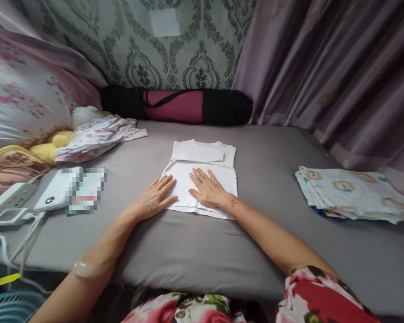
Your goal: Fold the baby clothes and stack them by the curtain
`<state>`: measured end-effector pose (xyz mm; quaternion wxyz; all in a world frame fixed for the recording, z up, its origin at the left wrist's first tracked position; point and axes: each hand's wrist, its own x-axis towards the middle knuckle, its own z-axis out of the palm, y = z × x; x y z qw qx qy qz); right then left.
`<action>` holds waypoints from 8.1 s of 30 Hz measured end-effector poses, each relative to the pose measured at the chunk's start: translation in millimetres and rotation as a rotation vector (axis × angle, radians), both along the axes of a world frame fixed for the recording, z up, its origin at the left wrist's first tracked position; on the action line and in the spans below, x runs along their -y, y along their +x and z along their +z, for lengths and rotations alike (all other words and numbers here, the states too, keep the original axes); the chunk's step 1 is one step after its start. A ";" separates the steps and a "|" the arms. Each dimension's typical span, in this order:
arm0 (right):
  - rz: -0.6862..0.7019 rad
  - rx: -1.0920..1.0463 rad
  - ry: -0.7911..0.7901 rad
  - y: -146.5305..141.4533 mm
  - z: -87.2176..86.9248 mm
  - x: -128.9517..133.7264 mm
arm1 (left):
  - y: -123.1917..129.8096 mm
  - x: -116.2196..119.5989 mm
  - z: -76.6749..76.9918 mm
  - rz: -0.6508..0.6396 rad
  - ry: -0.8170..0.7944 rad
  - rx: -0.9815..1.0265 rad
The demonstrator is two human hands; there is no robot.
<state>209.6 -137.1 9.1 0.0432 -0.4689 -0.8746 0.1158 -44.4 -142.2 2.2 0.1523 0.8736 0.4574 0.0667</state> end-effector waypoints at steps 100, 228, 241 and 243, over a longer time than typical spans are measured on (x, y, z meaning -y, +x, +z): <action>-0.910 -0.664 0.104 103.3 26.0 -12.5 | 35.5 -79.4 33.1 0.630 -0.046 0.716; -0.716 0.010 0.207 -2.6 -12.5 -49.1 | 112.5 -87.8 -12.2 0.295 0.241 -0.113; -0.712 0.024 0.089 19.3 1.7 -46.7 | 100.9 -83.7 -4.6 0.431 0.325 -0.098; -0.709 0.034 0.123 22.5 -3.2 -41.6 | 98.8 -84.5 -7.9 0.445 0.266 -0.130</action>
